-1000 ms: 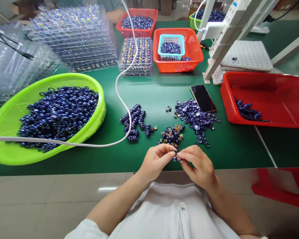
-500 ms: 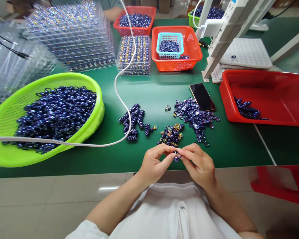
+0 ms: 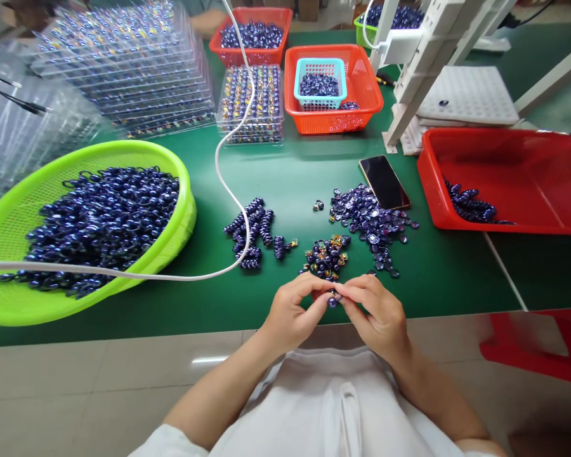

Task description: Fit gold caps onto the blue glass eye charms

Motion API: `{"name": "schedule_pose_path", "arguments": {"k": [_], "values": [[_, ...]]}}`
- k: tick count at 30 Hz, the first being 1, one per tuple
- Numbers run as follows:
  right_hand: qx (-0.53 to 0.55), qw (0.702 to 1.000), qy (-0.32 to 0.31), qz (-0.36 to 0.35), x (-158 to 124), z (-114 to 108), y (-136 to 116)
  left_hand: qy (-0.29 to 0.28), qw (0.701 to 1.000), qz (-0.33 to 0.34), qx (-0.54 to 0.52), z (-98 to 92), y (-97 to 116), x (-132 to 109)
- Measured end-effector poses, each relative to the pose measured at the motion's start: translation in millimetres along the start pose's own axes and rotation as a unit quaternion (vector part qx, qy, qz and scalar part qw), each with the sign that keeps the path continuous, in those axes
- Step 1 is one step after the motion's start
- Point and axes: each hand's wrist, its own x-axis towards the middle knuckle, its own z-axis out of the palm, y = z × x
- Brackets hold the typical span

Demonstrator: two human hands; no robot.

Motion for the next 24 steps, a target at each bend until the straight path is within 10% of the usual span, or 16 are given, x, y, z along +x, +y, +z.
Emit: {"name": "schedule_pose_path", "arguments": {"k": [11, 24], "values": [[-0.064, 0.997, -0.020, -0.022, -1.7, -3.7, -0.3, -0.009, 1.000, 0.013, 0.013, -0.3, -6.0, -3.7], [0.063, 0.990, -0.005, 0.126, 2.7, 0.6, -7.8, 0.062, 0.994, 0.086, 0.030, 9.5, -5.2, -4.8]]}}
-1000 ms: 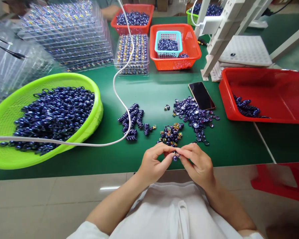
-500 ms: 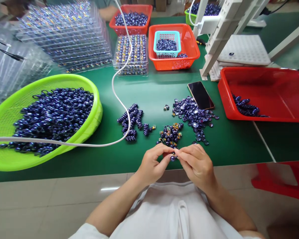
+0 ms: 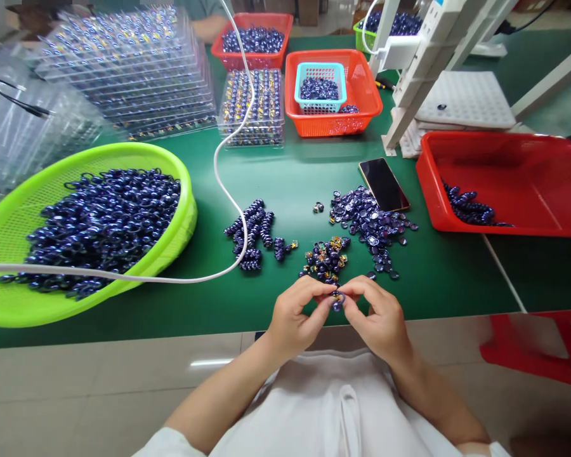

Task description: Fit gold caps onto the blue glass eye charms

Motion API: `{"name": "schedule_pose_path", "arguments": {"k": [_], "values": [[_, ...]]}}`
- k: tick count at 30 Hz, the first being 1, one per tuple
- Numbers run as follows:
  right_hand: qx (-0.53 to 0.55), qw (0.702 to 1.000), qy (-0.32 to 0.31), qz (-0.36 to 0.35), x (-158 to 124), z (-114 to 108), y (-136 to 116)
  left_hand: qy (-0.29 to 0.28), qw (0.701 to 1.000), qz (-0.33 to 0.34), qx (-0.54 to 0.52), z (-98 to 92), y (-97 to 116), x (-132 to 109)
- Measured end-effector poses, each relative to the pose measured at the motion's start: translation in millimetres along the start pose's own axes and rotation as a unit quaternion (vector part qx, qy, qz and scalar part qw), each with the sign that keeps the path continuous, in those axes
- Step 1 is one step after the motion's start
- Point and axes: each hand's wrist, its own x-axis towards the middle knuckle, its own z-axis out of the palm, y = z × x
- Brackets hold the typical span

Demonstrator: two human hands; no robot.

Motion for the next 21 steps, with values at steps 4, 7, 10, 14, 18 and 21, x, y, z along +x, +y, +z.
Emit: {"name": "schedule_pose_path", "arguments": {"k": [4, 7, 10, 14, 18, 21], "values": [[-0.010, 1.000, 0.008, 0.006, 2.1, 0.7, -2.1, -0.003, 1.000, -0.004, -0.009, 0.9, 0.6, 0.4], [-0.016, 1.000, 0.006, 0.016, 2.9, 2.5, -3.6, 0.003, 1.000, -0.002, -0.018, 2.2, 0.2, -0.5], [-0.012, 0.999, 0.010, 0.028, 3.8, 3.9, -4.5, 0.011, 1.000, 0.009, -0.026, 4.0, -1.8, -2.7], [-0.005, 0.999, 0.012, 0.052, 5.0, 4.4, -5.0, 0.000, 1.000, 0.012, -0.027, 5.8, -5.6, -4.3], [-0.016, 0.998, 0.011, 0.066, 4.5, 4.3, -4.5, -0.020, 0.999, -0.013, -0.023, 6.9, -6.5, -2.3], [-0.026, 0.998, -0.015, 0.055, 3.8, -2.4, -1.4, -0.037, 0.998, -0.039, -0.018, 7.4, -4.5, -0.9]]}}
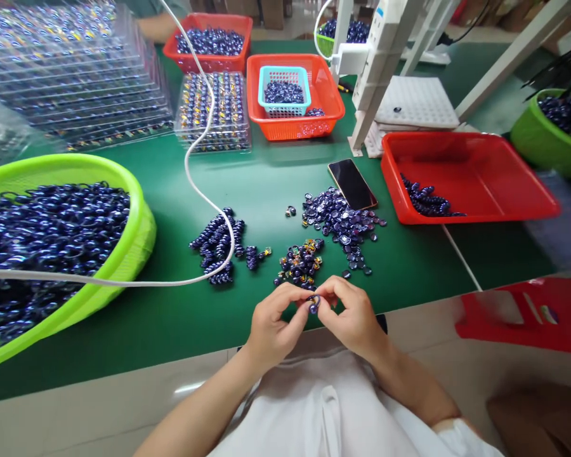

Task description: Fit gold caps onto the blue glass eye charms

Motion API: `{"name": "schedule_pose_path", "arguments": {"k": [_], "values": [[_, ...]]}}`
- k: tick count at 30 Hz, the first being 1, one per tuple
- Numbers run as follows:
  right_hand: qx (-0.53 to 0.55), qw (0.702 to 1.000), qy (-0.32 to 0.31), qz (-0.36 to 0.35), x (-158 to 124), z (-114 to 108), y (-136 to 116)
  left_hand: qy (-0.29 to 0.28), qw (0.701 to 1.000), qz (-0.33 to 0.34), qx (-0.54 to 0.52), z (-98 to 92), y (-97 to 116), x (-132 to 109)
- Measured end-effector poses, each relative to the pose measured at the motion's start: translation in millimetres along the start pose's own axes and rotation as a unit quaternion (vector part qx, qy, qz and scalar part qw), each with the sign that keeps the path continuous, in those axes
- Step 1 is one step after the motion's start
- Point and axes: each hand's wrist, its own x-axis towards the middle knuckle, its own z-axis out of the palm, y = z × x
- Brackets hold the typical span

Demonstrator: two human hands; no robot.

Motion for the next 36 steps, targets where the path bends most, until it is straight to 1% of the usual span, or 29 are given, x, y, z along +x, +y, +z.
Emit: {"name": "schedule_pose_path", "arguments": {"k": [3, 4, 6, 8, 10, 13, 17, 20, 23, 26, 28, 30, 32, 34, 36], "values": [[-0.006, 0.997, -0.077, -0.025, 0.5, -19.1, 11.1, -0.011, 0.999, -0.049, -0.010, -1.5, 1.5, 0.5], [-0.022, 0.996, -0.077, -0.028, 0.7, -28.0, 16.9, -0.007, 0.997, -0.077, -0.023, -2.7, 1.4, 0.9], [-0.075, 0.997, -0.010, -0.015, 0.3, -47.3, 30.9, 0.017, 0.986, -0.150, -0.073, -6.2, 0.1, 2.5], [-0.142, 0.989, 0.043, 0.000, -1.6, -64.7, 46.1, 0.045, 0.963, -0.219, -0.152, -9.9, -2.0, 5.4], [-0.196, 0.979, 0.048, 0.009, -4.9, -76.2, 60.3, 0.063, 0.932, -0.263, -0.240, -12.3, -3.9, 9.0], [-0.251, 0.967, 0.033, -0.010, -10.2, -80.5, 77.4, 0.077, 0.885, -0.309, -0.339, -12.8, -4.1, 14.4], [-0.285, 0.956, 0.053, -0.041, -13.3, -74.5, 87.3, 0.087, 0.834, -0.353, -0.414, -11.5, -0.3, 19.2], [-0.265, 0.960, 0.073, -0.046, -13.7, -67.8, 79.0, 0.092, 0.814, -0.367, -0.441, -11.5, 1.3, 20.0], [-0.184, 0.979, 0.067, -0.060, -13.7, -55.2, 58.2, 0.089, 0.814, -0.361, -0.446, -9.6, 0.4, 18.6], [-0.101, 0.992, 0.020, -0.073, -12.4, -35.7, 34.8, 0.088, 0.826, -0.348, -0.435, -4.6, -0.4, 15.9], [-0.062, 0.995, 0.012, -0.074, -11.0, -22.3, 23.1, 0.089, 0.833, -0.342, -0.426, -1.4, 0.0, 14.3], [-0.042, 0.998, 0.018, -0.050, -9.9, -11.4, 15.7, 0.089, 0.836, -0.336, -0.423, 0.3, 0.7, 13.0], [-0.035, 0.997, 0.042, -0.046, -9.4, -3.6, 11.8, 0.095, 0.835, -0.331, -0.429, 0.3, 1.1, 12.2], [-0.041, 0.995, 0.056, -0.077, -9.0, 2.0, 10.4, 0.107, 0.830, -0.329, -0.437, -0.5, 1.1, 11.8], [-0.057, 0.989, 0.046, -0.128, -8.0, 6.3, 10.5, 0.122, 0.826, -0.330, -0.440, -0.8, 0.8, 11.8]]}}
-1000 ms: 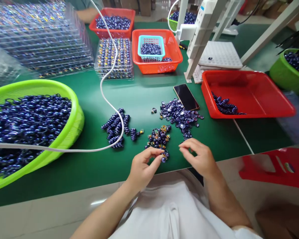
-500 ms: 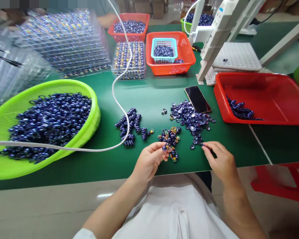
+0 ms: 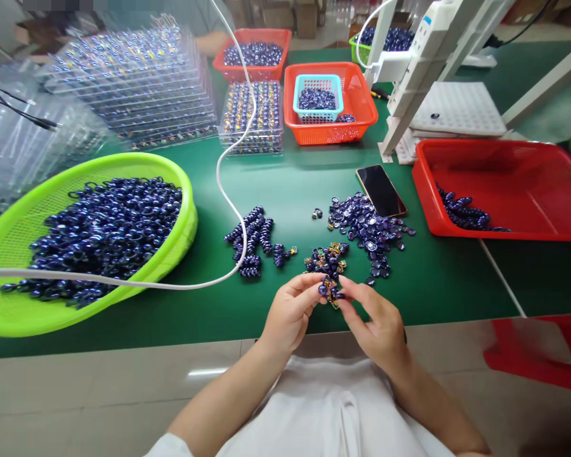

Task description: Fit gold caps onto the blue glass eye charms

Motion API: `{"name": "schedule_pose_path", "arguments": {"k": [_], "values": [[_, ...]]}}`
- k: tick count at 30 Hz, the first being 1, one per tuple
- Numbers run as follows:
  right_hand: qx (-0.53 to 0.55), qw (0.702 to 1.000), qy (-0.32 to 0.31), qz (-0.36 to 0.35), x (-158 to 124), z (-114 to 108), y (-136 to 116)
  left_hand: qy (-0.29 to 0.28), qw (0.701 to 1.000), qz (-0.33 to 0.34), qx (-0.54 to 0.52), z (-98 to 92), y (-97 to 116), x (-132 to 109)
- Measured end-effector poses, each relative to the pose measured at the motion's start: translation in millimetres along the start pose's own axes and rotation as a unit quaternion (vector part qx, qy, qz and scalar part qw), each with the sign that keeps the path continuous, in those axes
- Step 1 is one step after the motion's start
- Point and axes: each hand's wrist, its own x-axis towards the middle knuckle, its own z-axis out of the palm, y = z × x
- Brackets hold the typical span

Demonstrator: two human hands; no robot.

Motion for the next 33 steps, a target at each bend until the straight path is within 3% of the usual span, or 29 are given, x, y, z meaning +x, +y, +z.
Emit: {"name": "schedule_pose_path", "arguments": {"k": [4, 12, 24, 30, 33], "values": [[-0.063, 0.995, -0.012, -0.071, 2.2, 6.3, 2.7, 0.032, 0.999, 0.013, -0.007, 2.0, -0.5, 0.9], [-0.127, 0.985, -0.021, -0.111, 1.7, 9.1, 9.7, 0.065, 0.997, 0.038, 0.018, 7.2, 1.0, 0.8], [-0.118, 0.983, -0.039, -0.134, 3.6, 3.1, 10.5, 0.039, 0.999, 0.013, -0.013, 2.6, -1.8, 0.0], [-0.010, 0.995, -0.046, -0.092, 5.1, -0.9, 7.2, 0.026, 0.999, 0.004, -0.017, 1.2, -2.3, -0.8], [0.083, 0.996, -0.036, 0.012, 1.0, -0.2, 4.9, 0.030, 1.000, 0.005, -0.007, 0.5, -1.5, -1.4]]}}
